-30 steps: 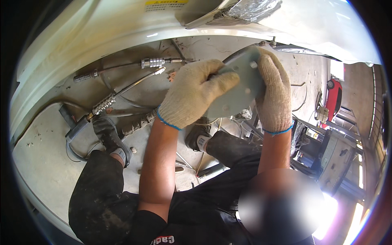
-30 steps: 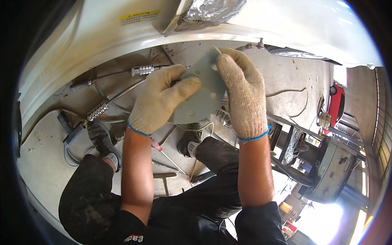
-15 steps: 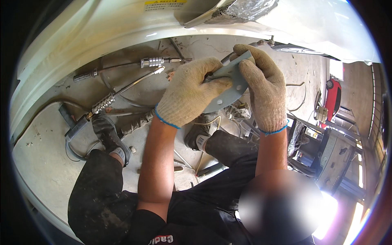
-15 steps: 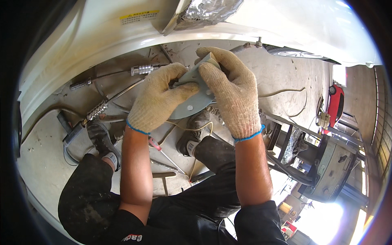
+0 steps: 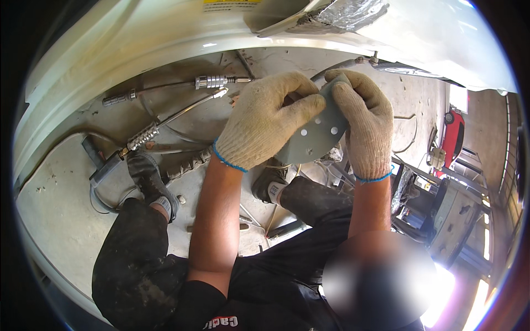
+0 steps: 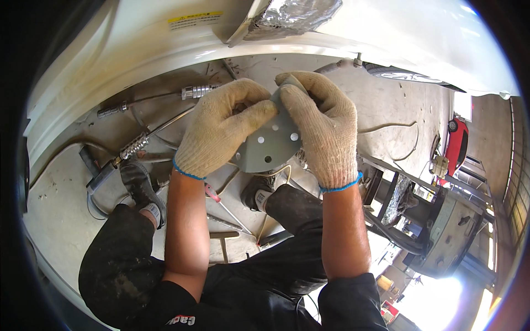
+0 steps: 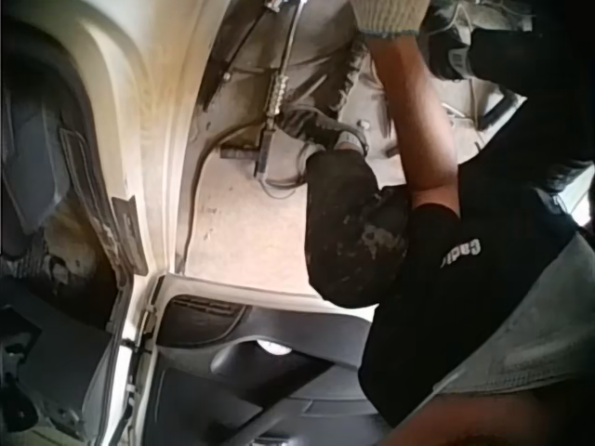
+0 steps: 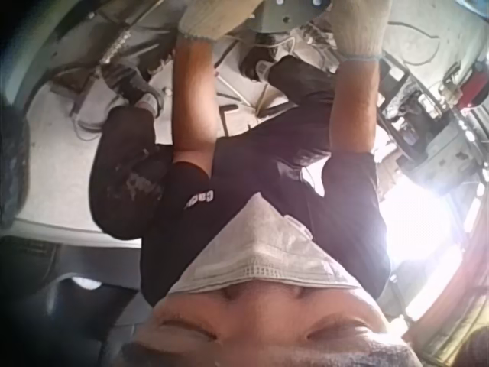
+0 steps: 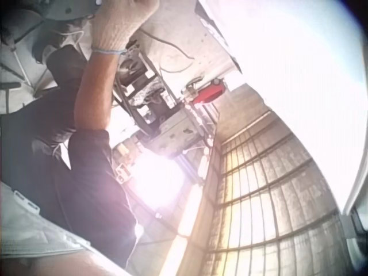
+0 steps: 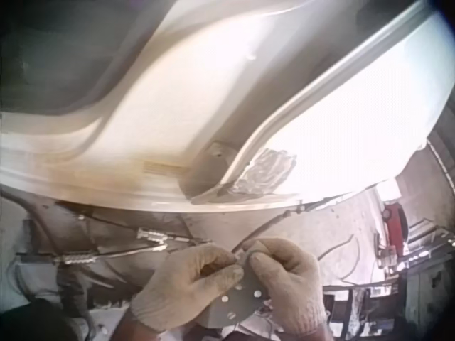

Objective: The person uses a pneumatic hammer to tap a section of a car's inner door frame, then switches to an angle grinder to smooth the same area. Finally, the person uses a sanding block to manually sand the treated surface.

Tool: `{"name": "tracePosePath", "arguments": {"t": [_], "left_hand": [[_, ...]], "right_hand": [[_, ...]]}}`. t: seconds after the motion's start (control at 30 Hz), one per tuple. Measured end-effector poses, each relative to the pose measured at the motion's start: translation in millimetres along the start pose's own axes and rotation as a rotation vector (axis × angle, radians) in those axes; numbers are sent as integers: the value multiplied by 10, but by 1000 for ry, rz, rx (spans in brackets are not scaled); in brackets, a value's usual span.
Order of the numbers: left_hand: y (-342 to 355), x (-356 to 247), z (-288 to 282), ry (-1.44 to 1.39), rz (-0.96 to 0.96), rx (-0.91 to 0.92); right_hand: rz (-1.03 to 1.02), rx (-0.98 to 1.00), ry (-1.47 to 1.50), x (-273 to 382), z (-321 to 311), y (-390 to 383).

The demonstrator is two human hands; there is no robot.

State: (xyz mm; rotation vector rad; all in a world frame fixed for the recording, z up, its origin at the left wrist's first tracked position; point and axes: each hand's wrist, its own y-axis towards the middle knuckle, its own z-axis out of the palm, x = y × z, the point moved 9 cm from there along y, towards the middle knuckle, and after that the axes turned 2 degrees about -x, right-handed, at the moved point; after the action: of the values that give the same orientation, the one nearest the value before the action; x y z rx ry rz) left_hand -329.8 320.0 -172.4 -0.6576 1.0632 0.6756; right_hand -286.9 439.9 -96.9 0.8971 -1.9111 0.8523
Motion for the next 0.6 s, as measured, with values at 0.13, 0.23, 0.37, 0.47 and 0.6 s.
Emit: {"name": "tracePosePath", "arguments": {"t": [0.13, 0.23, 0.37, 0.47, 0.6], "left_hand": [[13, -59, 47, 40, 48, 34], [28, -48, 55, 21, 64, 19], [65, -11, -25, -33, 110, -32], [121, 50, -113, -320, 114, -117], [158, -15, -220, -266, 76, -389]], "right_hand": [[-95, -23, -153, 78, -15, 13], [-155, -25, -219, 130, -3, 10], [-156, 24, -105, 145, 104, 35], [-148, 56, 7, 179, 128, 65], [-350, -32, -163, 235, 79, 52]]}}
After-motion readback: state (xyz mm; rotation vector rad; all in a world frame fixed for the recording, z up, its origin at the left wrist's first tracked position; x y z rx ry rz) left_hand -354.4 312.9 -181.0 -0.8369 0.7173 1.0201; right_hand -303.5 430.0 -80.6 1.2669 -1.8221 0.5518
